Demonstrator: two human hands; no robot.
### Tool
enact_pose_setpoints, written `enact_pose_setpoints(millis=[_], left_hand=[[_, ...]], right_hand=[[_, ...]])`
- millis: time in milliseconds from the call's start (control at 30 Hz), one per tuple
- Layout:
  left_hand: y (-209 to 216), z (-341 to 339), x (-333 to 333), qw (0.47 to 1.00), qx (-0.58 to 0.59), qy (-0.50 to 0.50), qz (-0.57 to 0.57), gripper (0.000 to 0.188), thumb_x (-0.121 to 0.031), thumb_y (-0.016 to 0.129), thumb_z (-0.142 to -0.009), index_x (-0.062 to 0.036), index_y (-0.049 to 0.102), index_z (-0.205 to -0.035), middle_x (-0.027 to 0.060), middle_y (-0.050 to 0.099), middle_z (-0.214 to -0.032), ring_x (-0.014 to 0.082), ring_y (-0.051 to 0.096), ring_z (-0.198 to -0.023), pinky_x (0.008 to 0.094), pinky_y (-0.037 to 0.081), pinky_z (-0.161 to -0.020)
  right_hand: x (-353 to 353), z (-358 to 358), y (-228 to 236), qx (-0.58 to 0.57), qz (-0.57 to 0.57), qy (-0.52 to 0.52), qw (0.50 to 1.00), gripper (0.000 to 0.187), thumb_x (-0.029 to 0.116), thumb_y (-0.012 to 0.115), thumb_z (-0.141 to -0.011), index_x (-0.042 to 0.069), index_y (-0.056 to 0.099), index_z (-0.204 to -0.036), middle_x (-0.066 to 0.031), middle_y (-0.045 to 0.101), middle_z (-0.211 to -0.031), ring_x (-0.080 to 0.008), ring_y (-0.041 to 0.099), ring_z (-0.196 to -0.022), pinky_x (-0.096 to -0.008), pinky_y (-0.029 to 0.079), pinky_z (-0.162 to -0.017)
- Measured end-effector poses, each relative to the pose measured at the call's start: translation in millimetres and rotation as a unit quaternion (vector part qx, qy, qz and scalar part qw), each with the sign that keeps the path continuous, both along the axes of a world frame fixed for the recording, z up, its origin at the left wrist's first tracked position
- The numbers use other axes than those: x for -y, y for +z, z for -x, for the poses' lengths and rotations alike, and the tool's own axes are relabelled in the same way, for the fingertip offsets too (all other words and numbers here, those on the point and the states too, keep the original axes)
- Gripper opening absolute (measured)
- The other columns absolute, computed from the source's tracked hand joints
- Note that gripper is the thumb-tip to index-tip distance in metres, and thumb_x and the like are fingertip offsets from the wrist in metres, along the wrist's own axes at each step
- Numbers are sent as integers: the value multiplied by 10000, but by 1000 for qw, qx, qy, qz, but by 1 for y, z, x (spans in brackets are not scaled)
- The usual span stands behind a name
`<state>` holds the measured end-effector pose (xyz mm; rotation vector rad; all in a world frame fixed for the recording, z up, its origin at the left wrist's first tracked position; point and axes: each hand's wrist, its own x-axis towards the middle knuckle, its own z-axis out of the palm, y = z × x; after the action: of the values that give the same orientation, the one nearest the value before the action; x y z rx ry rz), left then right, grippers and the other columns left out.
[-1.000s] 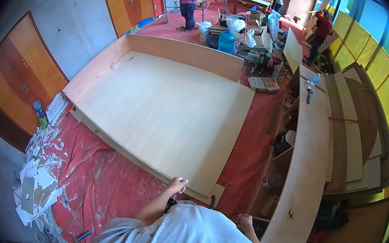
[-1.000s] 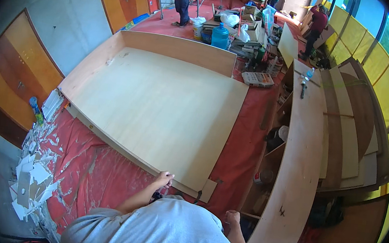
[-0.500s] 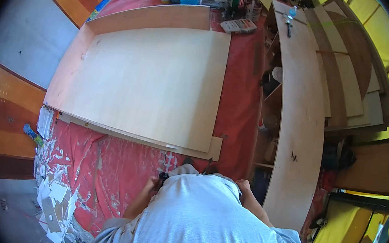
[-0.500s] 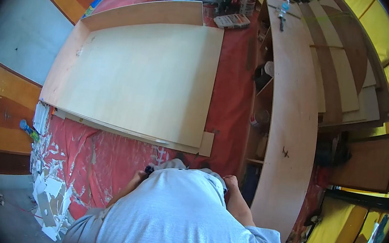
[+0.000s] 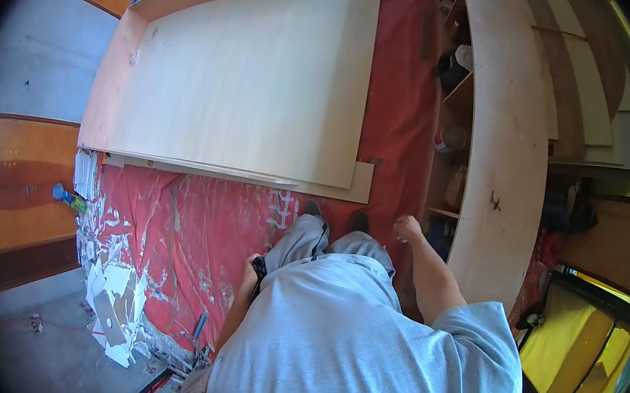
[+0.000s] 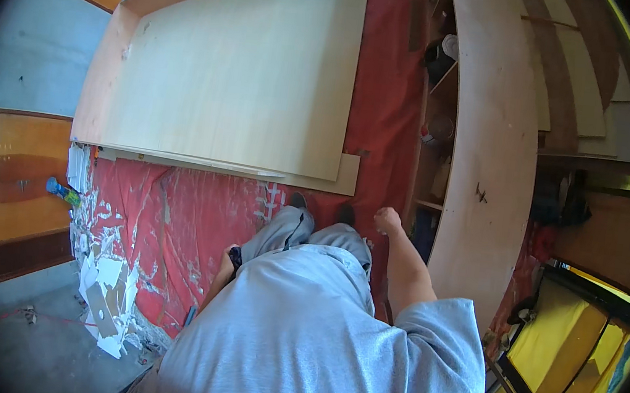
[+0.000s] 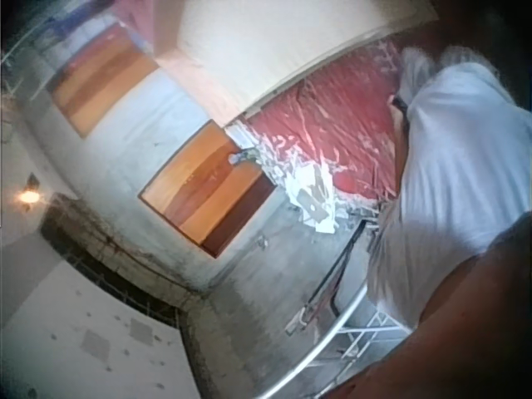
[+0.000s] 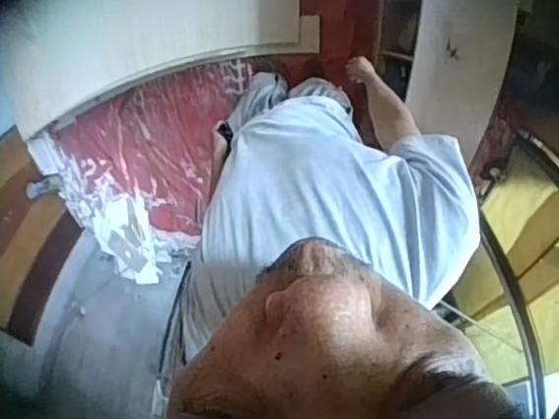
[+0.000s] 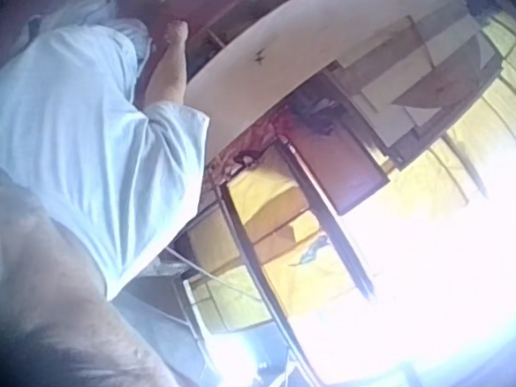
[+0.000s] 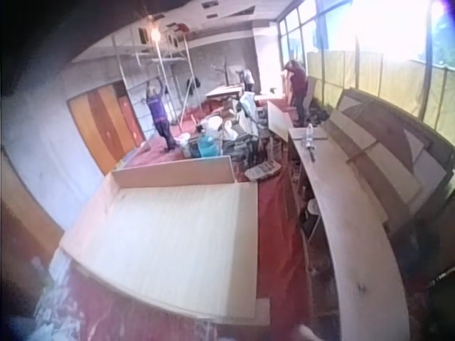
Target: The person assembles a large wooden frame by hand and using a drill. They align wooden boards, pick up and move boards into position, and secure them together with screws on a floor covered in protective sheeting.
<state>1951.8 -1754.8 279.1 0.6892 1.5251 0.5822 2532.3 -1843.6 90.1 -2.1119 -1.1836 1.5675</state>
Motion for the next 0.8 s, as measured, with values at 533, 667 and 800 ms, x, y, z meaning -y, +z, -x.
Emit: enact_pose_setpoints(millis=[533,667,800], left_hand=[[-35,169,81,964,-218,-143,53,258,-298,605,-964,-57,634,-876,33,611,-718,149,592,-624,341,500,-567],[-53,216,39,979,-173,-99,37,265,-302,604,-970,-51,632,-891,39,617,-721,151,596,-614,338,500,-558],[-51,274,-15,993,-76,91,-6,272,-306,603,-976,-45,629,-906,45,624,-725,154,600,-604,335,501,-550]], right_hand=[[-87,137,88,98,30,-102,990,467,179,720,-769,95,676,-1226,-80,700,-876,-238,717,-855,-409,595,-763],[-53,177,38,315,8,340,886,127,259,761,-722,157,789,-792,-65,745,-941,-268,710,-980,-424,586,-748],[-70,261,-9,243,38,132,960,306,315,567,-895,104,778,-963,-158,745,-1019,-356,710,-984,-462,575,-852]])
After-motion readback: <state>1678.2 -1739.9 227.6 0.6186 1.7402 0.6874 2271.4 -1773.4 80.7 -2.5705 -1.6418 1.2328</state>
